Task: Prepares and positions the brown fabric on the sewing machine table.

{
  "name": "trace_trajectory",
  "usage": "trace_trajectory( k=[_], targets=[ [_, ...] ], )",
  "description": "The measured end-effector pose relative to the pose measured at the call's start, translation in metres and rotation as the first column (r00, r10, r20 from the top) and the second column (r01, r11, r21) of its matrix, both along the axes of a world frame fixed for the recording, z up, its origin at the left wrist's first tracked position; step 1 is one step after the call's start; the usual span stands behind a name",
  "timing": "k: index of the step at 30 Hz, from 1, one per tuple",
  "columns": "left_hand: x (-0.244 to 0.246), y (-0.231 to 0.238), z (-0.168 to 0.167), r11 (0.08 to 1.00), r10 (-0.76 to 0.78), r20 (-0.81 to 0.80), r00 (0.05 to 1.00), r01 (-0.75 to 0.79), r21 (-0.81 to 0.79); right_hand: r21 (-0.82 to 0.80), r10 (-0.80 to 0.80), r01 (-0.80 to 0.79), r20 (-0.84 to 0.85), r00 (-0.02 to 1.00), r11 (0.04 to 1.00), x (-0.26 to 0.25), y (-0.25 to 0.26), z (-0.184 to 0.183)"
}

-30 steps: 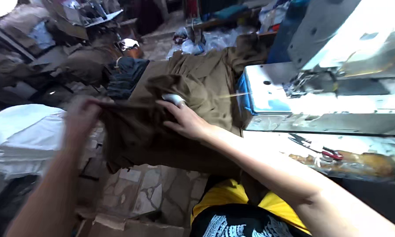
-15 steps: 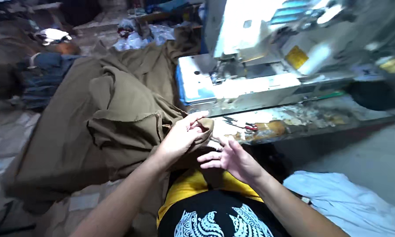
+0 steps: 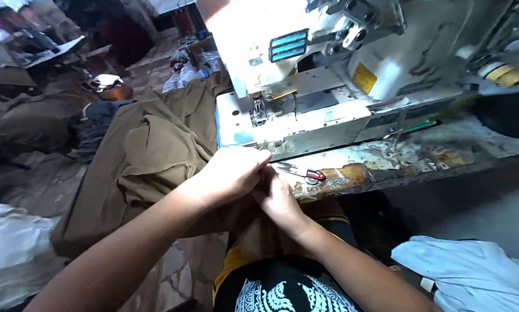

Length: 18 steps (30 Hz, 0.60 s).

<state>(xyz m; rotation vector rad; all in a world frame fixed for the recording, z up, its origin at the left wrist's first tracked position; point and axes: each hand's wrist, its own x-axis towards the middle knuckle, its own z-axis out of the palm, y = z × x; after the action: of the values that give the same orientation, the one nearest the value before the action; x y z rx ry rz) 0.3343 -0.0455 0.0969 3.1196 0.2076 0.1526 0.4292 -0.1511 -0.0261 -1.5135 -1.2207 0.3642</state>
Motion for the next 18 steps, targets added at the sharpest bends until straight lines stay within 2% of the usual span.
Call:
trace_trajectory(
  k=[2, 3, 5, 7, 9, 12, 14, 16, 18],
  targets=[
    [-0.005, 0.009, 0.022, 1.000, 0.002, 0.172, 0.985, 0.002, -0.019, 0.033, -0.003, 0.002, 0.017, 1.000, 0.999, 0.018, -0.002, -0.001],
    [-0.009, 0.013, 0.036, 1.000, 0.005, 0.255, 0.967, 0.001, -0.020, 0.040, 0.013, -0.012, -0.023, 1.000, 0.999, 0.029, -0.008, -0.002],
    [-0.013, 0.014, 0.050, 1.000, 0.015, 0.320, 0.947, -0.013, -0.010, 0.076, 0.098, -0.085, -0.192, 0.976, 0.993, 0.050, -0.026, -0.006],
    [-0.007, 0.010, 0.027, 1.000, -0.005, 0.293, 0.956, 0.006, -0.001, 0.164, 0.233, -0.184, -0.374, 0.898, 0.969, 0.061, -0.040, -0.008],
    [0.010, 0.000, -0.007, 0.998, -0.023, 0.251, 0.968, 0.036, -0.048, 0.239, 0.339, -0.246, -0.539, 0.771, 0.939, 0.061, -0.051, -0.005],
    [0.036, -0.012, -0.034, 0.972, -0.024, 0.365, 0.931, 0.106, -0.208, 0.253, 0.282, -0.128, -0.791, 0.543, 0.959, 0.055, -0.064, -0.001],
    [0.043, -0.016, -0.040, 0.950, 0.016, 0.452, 0.892, 0.128, -0.285, 0.264, 0.303, -0.148, -0.837, 0.455, 0.953, 0.060, -0.076, 0.000],
    [0.044, -0.014, -0.043, 0.930, 0.058, 0.495, 0.867, 0.134, -0.342, 0.264, 0.323, -0.188, -0.806, 0.497, 0.946, 0.066, -0.087, -0.003],
    [0.043, -0.010, -0.045, 0.926, 0.084, 0.527, 0.846, 0.129, -0.355, 0.208, 0.275, -0.181, -0.724, 0.633, 0.961, 0.068, -0.090, -0.004]
  ],
)
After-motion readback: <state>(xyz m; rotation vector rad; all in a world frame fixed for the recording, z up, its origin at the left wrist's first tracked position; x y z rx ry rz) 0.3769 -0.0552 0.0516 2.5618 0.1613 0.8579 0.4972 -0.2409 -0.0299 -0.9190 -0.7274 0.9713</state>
